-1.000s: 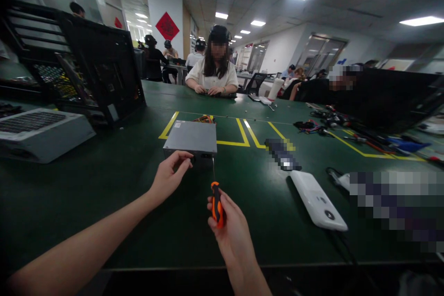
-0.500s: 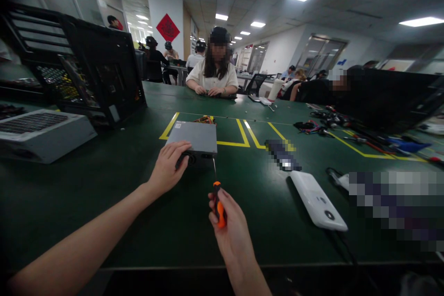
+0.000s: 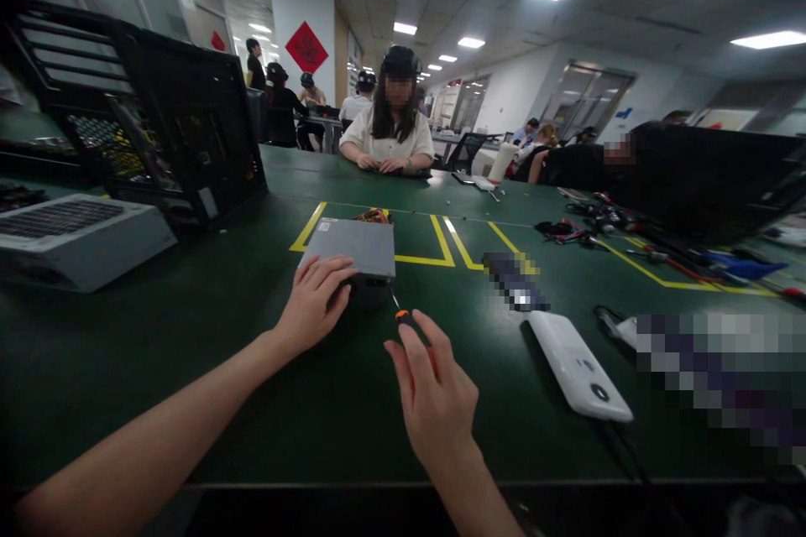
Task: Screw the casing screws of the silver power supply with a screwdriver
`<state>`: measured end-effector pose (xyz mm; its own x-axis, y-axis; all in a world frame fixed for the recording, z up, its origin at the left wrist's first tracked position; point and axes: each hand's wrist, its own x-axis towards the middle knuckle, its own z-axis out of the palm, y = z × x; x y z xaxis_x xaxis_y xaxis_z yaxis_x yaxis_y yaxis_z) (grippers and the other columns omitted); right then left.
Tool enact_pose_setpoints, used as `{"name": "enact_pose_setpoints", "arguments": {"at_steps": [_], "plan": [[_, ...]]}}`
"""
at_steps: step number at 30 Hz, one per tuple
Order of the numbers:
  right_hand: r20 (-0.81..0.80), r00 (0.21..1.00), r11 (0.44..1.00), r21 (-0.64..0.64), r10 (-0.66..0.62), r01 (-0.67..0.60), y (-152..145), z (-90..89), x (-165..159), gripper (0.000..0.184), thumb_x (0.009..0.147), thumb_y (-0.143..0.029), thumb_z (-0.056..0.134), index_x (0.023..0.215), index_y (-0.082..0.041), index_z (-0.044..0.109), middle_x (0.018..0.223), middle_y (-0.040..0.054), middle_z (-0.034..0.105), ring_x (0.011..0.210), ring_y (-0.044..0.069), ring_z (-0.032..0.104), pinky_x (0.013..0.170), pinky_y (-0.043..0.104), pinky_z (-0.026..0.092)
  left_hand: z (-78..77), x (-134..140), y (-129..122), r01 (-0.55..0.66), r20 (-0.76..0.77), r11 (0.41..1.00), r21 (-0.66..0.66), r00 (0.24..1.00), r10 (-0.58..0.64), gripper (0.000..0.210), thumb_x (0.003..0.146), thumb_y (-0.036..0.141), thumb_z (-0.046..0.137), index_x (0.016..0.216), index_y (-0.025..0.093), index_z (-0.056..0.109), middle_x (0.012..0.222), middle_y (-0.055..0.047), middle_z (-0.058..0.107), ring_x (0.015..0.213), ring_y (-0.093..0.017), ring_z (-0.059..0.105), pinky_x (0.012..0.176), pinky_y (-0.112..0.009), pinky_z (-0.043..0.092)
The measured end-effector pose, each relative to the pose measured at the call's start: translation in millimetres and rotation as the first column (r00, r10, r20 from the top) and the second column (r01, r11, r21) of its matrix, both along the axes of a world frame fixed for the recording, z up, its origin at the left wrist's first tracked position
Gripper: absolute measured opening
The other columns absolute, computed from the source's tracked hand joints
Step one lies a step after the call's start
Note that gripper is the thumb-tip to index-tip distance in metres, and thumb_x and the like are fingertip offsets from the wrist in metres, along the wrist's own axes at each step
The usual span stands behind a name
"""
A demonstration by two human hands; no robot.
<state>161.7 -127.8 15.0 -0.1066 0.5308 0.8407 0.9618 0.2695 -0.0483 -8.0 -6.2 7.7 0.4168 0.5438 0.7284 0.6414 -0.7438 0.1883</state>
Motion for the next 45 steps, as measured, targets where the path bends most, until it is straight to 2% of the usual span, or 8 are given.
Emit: {"name": "enact_pose_setpoints", "arguments": {"at_steps": [3,6,12,19,26,29,39,45], "plan": [[0.012,0.998,0.997,-0.050,0.067,-0.066,2.9,12.5,-2.1,0.007,0.081,-0.019,0.053,0.087,-0.017,0.052,0.101,0.0109,0.055,0.077,0.014,0.060,0.055,0.021,0.049,-1.2,-3.3,2.8,-0.028,0.011,1.000,-0.014,1.000,0.028,0.027,0.086,0.018,0.041,0.110,0.021,0.053,0.120,-0.005,0.054,0.117,-0.017,0.044,0.107,-0.041,0.022],[0.051,0.988,0.984,-0.105,0.148,-0.142,6.4,20.8,2.0,0.019,0.080,-0.015,0.049,0.100,-0.014,0.048,0.100,0.0135,0.052,0.087,0.017,0.058,0.056,0.023,0.050,-2.7,-3.6,4.8,-0.047,0.008,0.999,-0.028,0.999,0.047,0.026,0.086,0.019,0.042,0.110,0.021,0.053,0.119,-0.004,0.055,0.116,-0.017,0.045,0.106,-0.040,0.022],[0.399,0.901,0.964,0.124,0.168,-0.235,30.4,22.3,22.4,0.023,0.075,-0.021,0.062,0.095,-0.029,0.055,0.083,0.0014,0.063,0.067,0.012,0.059,0.056,0.022,0.050,-3.2,-3.3,9.5,-0.064,-0.042,0.998,-0.028,0.997,0.063,0.031,0.086,0.022,0.045,0.117,0.024,0.048,0.124,-0.004,0.052,0.117,-0.019,0.043,0.101,-0.040,0.025],[0.223,0.847,0.876,-0.149,0.482,-0.459,51.9,-0.5,19.1,0.032,0.076,-0.017,0.058,0.100,-0.037,0.059,0.108,-0.0030,0.063,0.099,0.019,0.060,0.082,0.035,0.054,-2.9,-12.3,23.8,-0.168,-0.017,0.986,-0.012,0.986,0.168,0.028,0.084,0.020,0.049,0.111,0.027,0.053,0.118,-0.003,0.057,0.108,-0.022,0.050,0.085,-0.040,0.032],[0.384,0.794,0.880,-0.135,0.470,-0.456,41.4,-12.2,28.3,0.040,0.075,-0.014,0.060,0.109,-0.036,0.055,0.115,0.0014,0.061,0.113,0.022,0.052,0.080,0.035,0.054,0.2,-20.5,22.8,-0.162,-0.037,0.987,-0.017,0.986,0.161,0.026,0.083,0.017,0.052,0.106,0.028,0.055,0.114,-0.001,0.059,0.106,-0.021,0.050,0.082,-0.039,0.031],[0.363,0.810,0.880,-0.060,0.460,-0.472,36.9,-10.0,29.2,0.036,0.074,-0.011,0.060,0.102,-0.033,0.057,0.111,0.0028,0.062,0.108,0.021,0.055,0.078,0.032,0.055,0.6,-23.8,20.0,-0.147,-0.061,0.989,-0.019,0.987,0.146,0.025,0.082,0.016,0.052,0.104,0.028,0.056,0.114,-0.001,0.059,0.106,-0.021,0.050,0.081,-0.040,0.031],[0.242,0.863,0.896,-0.112,0.444,-0.430,32.5,-9.8,18.6,0.024,0.076,-0.014,0.059,0.092,-0.031,0.061,0.102,0.0018,0.067,0.099,0.020,0.061,0.074,0.033,0.057,1.1,-25.6,21.5,-0.133,-0.065,0.990,-0.050,0.989,0.130,0.026,0.080,0.018,0.053,0.104,0.026,0.055,0.113,-0.004,0.057,0.106,-0.023,0.048,0.086,-0.043,0.031],[0.230,0.820,0.850,-0.200,0.524,-0.487,32.9,-10.5,16.0,0.031,0.076,-0.014,0.057,0.102,-0.032,0.057,0.116,0.0025,0.060,0.110,0.022,0.055,0.082,0.036,0.054,1.9,-19.6,14.5,-0.140,-0.033,0.990,-0.015,0.990,0.140,0.025,0.080,0.015,0.047,0.102,0.023,0.055,0.111,-0.005,0.057,0.107,-0.023,0.048,0.095,-0.044,0.027]]}}
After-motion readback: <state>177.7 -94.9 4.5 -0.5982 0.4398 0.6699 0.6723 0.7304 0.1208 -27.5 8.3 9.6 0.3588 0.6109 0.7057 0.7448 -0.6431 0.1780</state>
